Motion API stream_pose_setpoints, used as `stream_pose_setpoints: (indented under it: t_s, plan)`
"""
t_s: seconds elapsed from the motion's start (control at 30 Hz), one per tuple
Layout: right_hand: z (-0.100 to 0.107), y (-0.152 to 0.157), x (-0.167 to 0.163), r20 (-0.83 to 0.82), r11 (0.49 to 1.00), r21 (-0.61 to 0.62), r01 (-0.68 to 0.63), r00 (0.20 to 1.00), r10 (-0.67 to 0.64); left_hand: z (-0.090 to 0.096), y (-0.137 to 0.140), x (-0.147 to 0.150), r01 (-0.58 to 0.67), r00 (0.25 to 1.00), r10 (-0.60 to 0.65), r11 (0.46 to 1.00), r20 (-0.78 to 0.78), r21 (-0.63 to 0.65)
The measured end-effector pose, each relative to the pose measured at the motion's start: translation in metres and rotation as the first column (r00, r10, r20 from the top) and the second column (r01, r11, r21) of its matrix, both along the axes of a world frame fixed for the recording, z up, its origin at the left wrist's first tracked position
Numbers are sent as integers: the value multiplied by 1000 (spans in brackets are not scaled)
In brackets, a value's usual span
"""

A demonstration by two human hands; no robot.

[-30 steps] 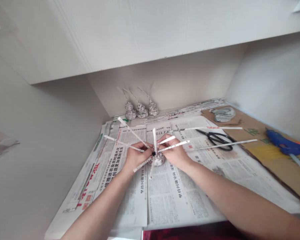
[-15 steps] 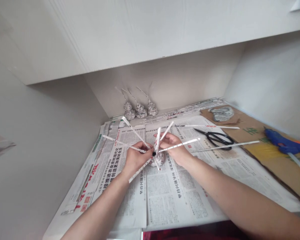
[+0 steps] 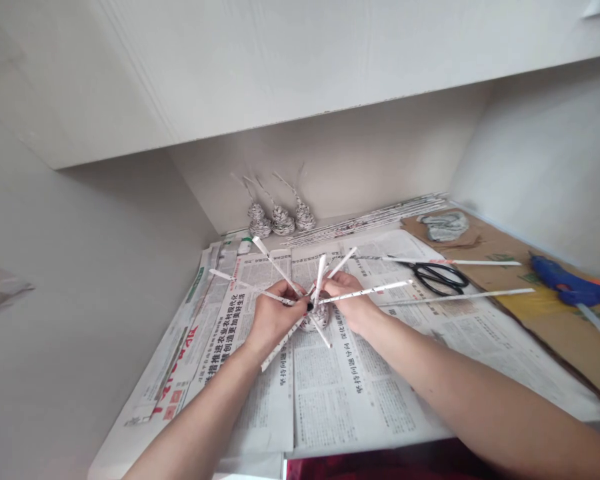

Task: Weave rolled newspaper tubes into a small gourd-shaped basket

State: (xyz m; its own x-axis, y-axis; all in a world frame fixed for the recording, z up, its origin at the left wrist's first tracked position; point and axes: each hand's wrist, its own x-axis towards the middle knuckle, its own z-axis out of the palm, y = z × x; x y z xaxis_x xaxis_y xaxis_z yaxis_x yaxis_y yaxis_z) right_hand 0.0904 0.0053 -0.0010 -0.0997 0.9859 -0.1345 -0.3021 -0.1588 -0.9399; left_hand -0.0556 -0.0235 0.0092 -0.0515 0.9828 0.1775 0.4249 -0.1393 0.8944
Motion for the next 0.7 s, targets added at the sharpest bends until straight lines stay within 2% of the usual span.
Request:
stream_pose_setpoints:
  t_s: [0.17,0.33,0.4,0.47,0.6,0.7]
  plan:
    - [-2,3,6,-7,992,75,-103,995,104,-4,3,-3,0,1000,0,1000,20,-7]
    - [-1,6,13,17,975,177,-131,991,131,-4,3,-4,23,999,-22,1000,40,-16]
    - [3,8,16,16,973,218,-72,997,70,-5,3,-4,43,997,-41,999,64,-22]
    - [9,11,20,-16,973,226,56,998,-54,-6,4,-4,55,995,-53,998,90,-26]
    - [22,22,34,-96,943,163,291,956,-278,-8,5,-4,50,996,-48,998,76,-30]
    - [24,27,41,-96,947,139,291,955,-279,-6,3,-4,57,997,-56,998,59,-22]
